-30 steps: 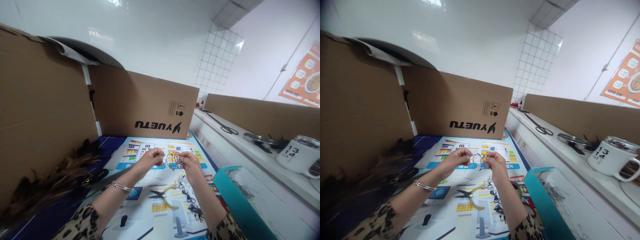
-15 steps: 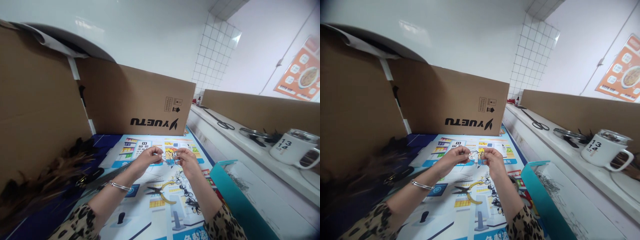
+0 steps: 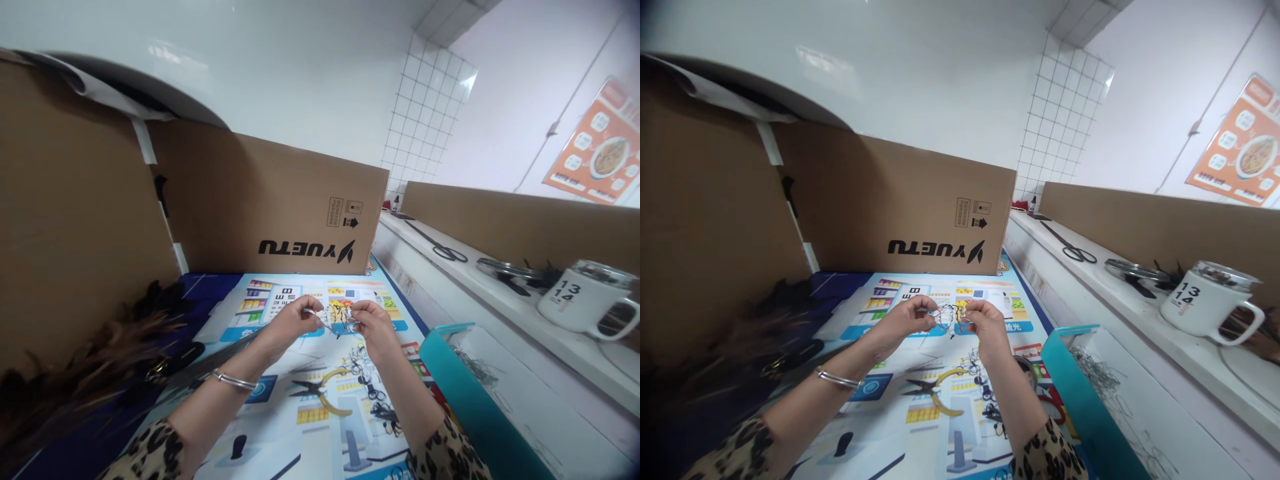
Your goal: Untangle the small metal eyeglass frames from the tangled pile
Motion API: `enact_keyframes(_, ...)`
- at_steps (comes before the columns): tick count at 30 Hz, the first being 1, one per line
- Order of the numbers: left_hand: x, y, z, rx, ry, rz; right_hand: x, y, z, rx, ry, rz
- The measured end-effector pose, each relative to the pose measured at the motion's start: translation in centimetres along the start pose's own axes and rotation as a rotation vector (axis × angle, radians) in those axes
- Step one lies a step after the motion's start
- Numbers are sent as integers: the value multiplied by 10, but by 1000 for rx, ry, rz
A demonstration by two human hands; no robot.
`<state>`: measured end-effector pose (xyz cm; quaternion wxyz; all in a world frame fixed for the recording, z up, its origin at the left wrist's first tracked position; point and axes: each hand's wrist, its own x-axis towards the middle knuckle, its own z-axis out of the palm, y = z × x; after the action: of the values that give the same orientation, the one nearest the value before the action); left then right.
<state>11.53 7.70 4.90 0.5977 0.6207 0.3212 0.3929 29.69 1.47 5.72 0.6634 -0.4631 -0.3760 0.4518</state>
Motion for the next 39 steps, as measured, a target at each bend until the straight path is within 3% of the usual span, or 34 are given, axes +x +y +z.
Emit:
enact_keyframes(5, -1, 0, -1, 20, -15, -4, 0, -1, 1, -49, 0, -60)
enact_keyframes(19, 0, -3, 0, 87, 26, 71, 6, 6, 1, -66, -5, -38)
enact_keyframes(24, -2, -2, 3, 135, 103, 125, 4, 7, 2, -57, -26, -36)
enact_keyframes(39, 1, -28, 17, 186, 336, 144, -5, 15, 8, 67, -105, -58)
